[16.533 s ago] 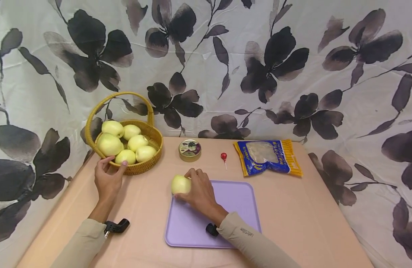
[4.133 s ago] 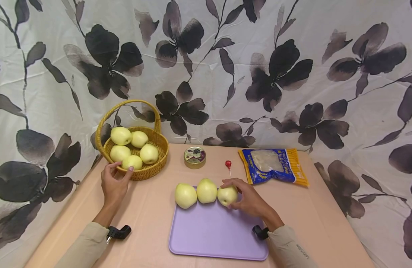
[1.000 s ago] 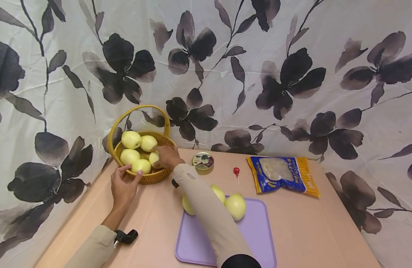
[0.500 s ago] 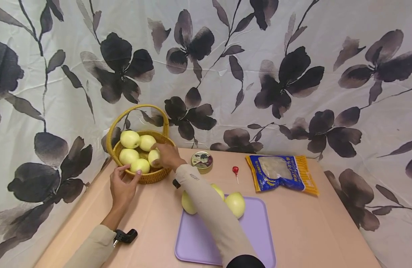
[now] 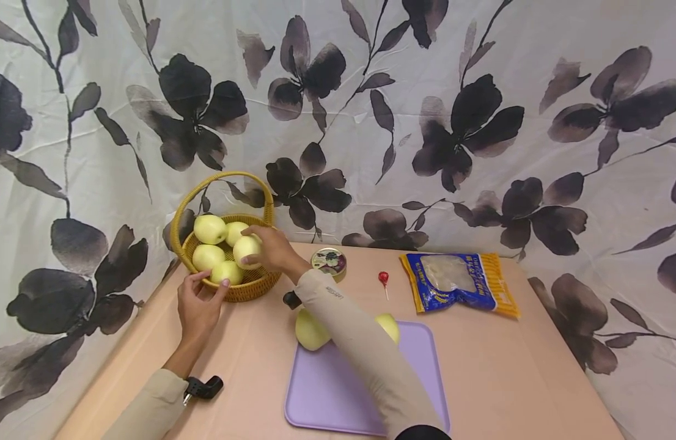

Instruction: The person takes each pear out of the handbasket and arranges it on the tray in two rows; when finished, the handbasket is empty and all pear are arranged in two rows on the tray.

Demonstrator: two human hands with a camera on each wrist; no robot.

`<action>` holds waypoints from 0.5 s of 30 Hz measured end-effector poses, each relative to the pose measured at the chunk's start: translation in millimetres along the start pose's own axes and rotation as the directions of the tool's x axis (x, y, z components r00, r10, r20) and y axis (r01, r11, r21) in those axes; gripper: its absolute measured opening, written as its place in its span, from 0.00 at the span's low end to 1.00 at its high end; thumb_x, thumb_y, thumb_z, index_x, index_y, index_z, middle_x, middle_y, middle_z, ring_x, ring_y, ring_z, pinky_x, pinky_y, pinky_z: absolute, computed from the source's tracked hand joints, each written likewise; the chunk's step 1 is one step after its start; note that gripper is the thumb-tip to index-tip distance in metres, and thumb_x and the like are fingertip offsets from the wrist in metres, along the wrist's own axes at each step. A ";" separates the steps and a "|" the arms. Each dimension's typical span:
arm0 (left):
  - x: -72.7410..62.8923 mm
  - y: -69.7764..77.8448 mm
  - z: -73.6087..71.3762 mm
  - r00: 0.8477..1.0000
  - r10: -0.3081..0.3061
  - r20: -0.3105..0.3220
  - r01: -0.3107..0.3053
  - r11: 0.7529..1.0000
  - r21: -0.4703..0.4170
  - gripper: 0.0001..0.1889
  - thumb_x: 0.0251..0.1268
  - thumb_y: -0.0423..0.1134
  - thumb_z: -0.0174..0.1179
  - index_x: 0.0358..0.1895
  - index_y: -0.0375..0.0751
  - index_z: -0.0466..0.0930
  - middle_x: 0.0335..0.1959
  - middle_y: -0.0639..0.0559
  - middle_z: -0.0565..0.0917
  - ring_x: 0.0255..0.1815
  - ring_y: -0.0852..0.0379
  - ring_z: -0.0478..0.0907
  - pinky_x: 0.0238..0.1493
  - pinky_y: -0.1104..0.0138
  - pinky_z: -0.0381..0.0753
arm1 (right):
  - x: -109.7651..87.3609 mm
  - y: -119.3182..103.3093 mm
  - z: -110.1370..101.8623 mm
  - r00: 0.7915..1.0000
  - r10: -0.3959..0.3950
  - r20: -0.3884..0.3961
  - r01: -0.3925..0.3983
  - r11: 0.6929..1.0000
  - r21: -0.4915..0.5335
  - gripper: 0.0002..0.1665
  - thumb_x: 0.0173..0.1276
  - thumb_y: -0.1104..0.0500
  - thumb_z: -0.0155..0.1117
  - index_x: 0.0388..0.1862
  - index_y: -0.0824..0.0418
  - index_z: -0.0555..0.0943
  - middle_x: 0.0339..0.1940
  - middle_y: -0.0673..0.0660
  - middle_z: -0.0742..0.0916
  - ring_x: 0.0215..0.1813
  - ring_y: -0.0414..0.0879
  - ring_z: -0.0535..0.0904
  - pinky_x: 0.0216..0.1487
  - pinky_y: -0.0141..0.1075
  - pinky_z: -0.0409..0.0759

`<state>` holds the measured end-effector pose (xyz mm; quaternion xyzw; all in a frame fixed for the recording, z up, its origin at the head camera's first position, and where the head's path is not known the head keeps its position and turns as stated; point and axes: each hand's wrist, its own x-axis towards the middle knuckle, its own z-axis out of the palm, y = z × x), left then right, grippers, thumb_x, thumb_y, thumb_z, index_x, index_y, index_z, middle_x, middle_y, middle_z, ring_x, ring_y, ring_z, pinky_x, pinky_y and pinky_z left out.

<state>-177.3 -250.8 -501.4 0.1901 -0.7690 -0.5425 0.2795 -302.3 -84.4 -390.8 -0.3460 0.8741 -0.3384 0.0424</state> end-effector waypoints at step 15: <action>0.1 0.0 -0.2 1.000 -0.002 0.006 0.002 1.000 -0.002 0.28 0.68 0.45 0.73 0.66 0.39 0.73 0.72 0.39 0.66 0.77 0.40 0.69 0.69 0.47 0.80 | -73.9 -6.7 -50.8 0.997 -0.029 -0.068 0.050 0.942 0.332 0.40 0.64 0.61 0.81 0.74 0.48 0.78 0.77 0.49 0.79 0.68 0.56 0.81 0.64 0.45 0.87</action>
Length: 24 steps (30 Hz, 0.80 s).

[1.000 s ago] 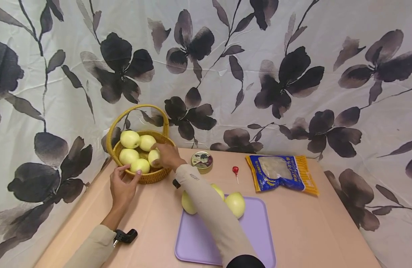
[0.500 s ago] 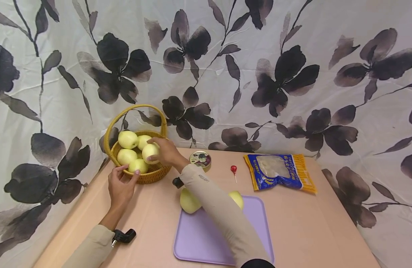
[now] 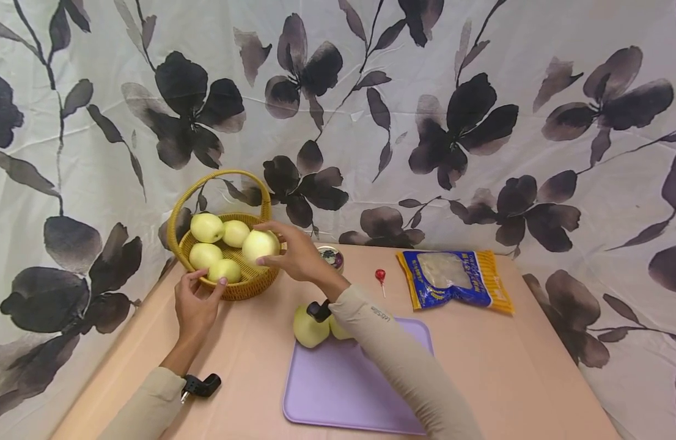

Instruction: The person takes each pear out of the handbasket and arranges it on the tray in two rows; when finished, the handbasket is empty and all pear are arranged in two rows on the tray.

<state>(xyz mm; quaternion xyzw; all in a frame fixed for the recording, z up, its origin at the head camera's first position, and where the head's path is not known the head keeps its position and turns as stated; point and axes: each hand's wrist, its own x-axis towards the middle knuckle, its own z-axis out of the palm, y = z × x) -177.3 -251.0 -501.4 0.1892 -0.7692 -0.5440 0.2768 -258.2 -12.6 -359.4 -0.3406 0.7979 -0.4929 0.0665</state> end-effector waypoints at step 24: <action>1.9 -0.3 -0.1 1.000 0.001 0.014 -0.001 1.000 0.025 0.30 0.69 0.47 0.72 0.67 0.38 0.73 0.72 0.39 0.66 0.76 0.40 0.69 0.66 0.47 0.80 | -180.0 35.0 -100.5 0.965 0.112 -0.236 -0.084 0.989 0.124 0.42 0.68 0.65 0.77 0.78 0.50 0.74 0.79 0.56 0.74 0.68 0.52 0.77 0.64 0.33 0.84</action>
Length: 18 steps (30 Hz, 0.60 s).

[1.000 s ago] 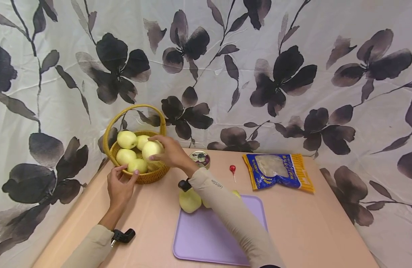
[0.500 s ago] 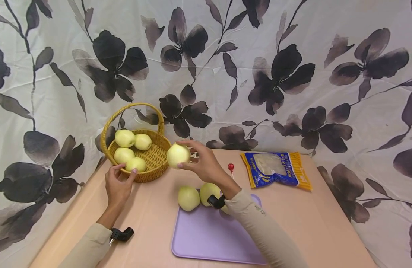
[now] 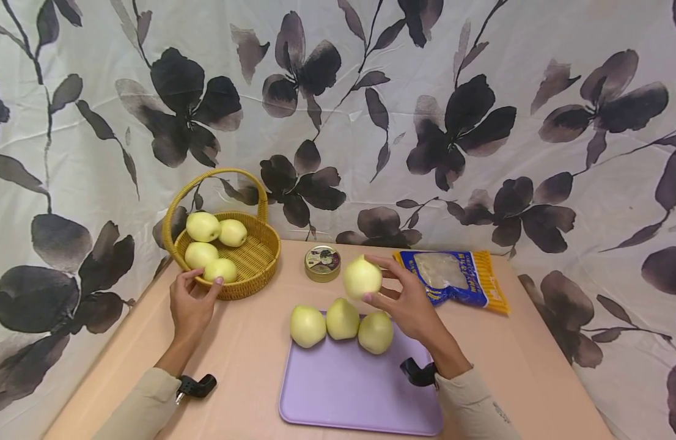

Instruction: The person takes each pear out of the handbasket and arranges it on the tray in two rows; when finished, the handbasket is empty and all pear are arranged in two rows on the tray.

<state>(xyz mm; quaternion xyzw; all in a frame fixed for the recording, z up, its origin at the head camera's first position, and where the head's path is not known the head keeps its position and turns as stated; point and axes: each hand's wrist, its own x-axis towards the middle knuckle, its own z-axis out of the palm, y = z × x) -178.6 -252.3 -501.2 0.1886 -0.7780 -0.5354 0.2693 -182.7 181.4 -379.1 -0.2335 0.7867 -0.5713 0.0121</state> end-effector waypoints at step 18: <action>1.4 0.2 1.3 1.000 -0.027 0.006 0.028 1.000 -0.009 0.30 0.69 0.48 0.72 0.68 0.40 0.72 0.73 0.40 0.65 0.77 0.42 0.68 0.67 0.52 0.81 | -87.2 81.3 -62.5 0.991 0.123 -0.047 -0.128 0.984 -0.128 0.41 0.69 0.63 0.76 0.78 0.57 0.73 0.77 0.66 0.74 0.63 0.34 0.79 0.59 0.26 0.84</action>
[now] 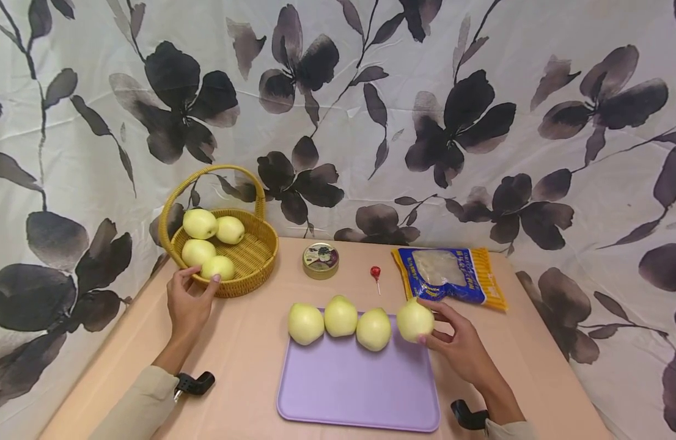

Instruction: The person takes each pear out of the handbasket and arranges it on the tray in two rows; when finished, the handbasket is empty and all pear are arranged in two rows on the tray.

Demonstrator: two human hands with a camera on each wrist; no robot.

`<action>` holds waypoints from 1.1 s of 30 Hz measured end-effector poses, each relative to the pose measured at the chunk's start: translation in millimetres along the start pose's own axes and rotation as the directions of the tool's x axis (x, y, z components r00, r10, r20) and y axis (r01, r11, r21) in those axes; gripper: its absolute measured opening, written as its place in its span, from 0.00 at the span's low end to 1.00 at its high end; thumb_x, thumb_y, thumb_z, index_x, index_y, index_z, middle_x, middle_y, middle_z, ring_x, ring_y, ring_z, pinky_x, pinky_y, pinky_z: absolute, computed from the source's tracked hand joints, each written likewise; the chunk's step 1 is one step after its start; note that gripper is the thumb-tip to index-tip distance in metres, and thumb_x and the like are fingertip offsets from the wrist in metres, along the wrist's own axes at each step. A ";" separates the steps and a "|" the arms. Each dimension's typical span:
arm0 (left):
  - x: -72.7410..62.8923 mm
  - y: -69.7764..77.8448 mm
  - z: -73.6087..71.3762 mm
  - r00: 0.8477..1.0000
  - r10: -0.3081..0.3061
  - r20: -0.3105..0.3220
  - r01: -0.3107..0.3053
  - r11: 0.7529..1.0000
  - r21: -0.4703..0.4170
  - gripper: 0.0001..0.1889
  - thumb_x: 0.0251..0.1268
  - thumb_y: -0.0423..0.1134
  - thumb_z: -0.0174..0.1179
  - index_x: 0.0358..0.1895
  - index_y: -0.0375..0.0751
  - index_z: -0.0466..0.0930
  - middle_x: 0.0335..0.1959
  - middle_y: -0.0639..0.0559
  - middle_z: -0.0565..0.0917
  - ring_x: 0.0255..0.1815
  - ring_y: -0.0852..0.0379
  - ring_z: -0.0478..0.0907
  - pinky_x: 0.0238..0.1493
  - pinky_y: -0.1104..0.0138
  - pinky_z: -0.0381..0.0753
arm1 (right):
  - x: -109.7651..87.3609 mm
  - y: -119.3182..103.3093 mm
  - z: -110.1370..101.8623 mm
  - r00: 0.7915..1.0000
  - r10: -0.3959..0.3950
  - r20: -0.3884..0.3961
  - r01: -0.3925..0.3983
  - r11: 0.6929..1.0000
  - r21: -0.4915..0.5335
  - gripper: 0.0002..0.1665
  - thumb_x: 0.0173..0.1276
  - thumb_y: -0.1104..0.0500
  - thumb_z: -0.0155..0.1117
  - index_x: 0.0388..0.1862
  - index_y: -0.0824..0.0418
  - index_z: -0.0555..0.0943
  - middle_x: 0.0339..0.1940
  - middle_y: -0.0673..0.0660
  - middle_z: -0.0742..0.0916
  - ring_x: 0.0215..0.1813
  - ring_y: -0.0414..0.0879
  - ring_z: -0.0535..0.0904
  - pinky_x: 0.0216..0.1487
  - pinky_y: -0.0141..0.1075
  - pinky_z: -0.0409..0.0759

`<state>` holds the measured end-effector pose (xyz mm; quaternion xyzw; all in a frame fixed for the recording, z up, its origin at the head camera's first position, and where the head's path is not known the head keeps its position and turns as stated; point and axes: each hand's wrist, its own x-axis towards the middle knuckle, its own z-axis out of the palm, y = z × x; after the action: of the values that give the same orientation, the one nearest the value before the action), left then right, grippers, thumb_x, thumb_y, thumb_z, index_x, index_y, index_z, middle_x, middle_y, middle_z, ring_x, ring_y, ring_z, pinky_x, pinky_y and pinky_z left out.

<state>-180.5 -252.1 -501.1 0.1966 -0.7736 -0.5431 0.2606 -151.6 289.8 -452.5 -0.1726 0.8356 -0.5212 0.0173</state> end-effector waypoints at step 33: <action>1.2 1.4 -2.9 1.000 -0.009 0.017 0.010 1.000 -0.021 0.30 0.69 0.47 0.72 0.68 0.41 0.72 0.75 0.40 0.63 0.79 0.41 0.66 0.73 0.48 0.77 | 11.4 -0.8 5.2 0.999 -0.027 -0.037 0.015 0.961 -0.276 0.46 0.63 0.59 0.82 0.79 0.57 0.73 0.79 0.66 0.75 0.77 0.70 0.70 0.67 0.60 0.78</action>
<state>-179.6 -254.5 -498.8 0.1930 -0.7692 -0.5539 0.2536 -161.0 281.5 -452.5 -0.1717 0.8984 -0.4031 -0.0294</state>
